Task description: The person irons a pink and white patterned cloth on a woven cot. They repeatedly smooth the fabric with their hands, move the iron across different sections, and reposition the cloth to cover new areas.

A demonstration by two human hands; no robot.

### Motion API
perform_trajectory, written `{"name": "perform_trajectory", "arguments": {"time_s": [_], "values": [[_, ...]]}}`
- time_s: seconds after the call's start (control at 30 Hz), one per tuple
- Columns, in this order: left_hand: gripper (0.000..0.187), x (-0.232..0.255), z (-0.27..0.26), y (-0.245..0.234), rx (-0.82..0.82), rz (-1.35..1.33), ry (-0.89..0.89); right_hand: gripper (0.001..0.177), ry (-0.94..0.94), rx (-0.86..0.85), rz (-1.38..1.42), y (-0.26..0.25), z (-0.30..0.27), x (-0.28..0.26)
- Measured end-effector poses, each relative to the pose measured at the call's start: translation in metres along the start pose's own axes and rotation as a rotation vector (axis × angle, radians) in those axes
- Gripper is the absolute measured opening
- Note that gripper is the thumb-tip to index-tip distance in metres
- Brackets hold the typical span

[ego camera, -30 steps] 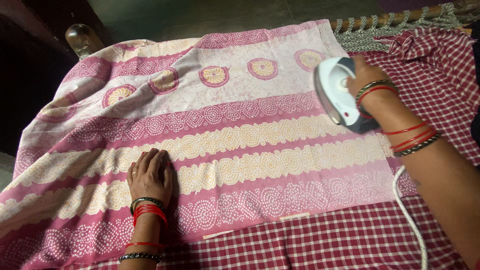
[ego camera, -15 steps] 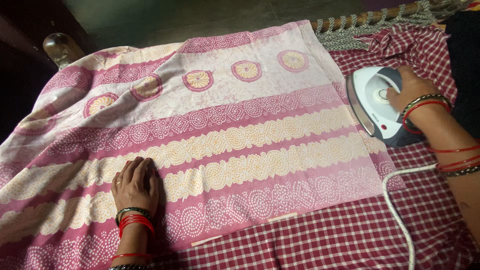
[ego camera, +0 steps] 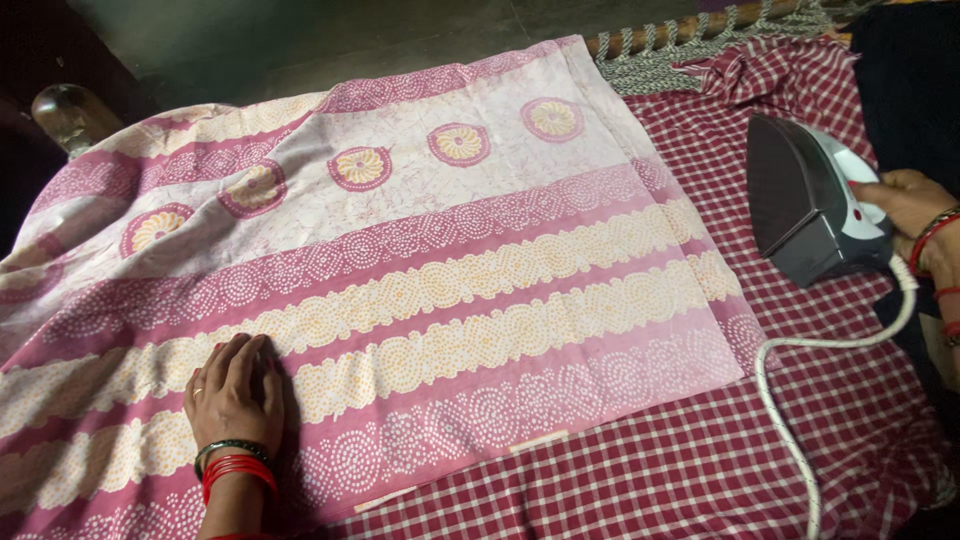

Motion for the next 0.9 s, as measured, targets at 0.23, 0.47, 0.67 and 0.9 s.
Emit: {"name": "perform_trajectory", "arguments": {"time_s": [0.23,0.47,0.67,0.9], "values": [[0.037,-0.005,-0.004,0.005,0.001,0.02,-0.013,0.02,-0.396,0.382,-0.527,-0.022,-0.014,-0.001],[0.042,-0.017,-0.003,0.019,-0.098,0.113,-0.016,0.021,-0.55,-0.068,-0.216,0.002,-0.185,-0.05],[0.054,-0.007,-0.001,0.002,-0.457,0.095,-0.095,0.034,-0.621,-0.411,-0.928,0.037,-0.27,0.001],[0.068,0.035,-0.067,-0.091,-0.893,0.043,-0.113,0.041,-0.387,-0.143,-0.969,-0.031,-0.246,0.029]]}}
Point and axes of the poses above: each hand's wrist, its own z-axis towards the middle knuckle, its own y-axis out of the palm, x = y × z, the point moved 2 cm from there along z, towards the middle knuckle, and after that the axes turned 6 degrees about x, right-handed, at the moved point
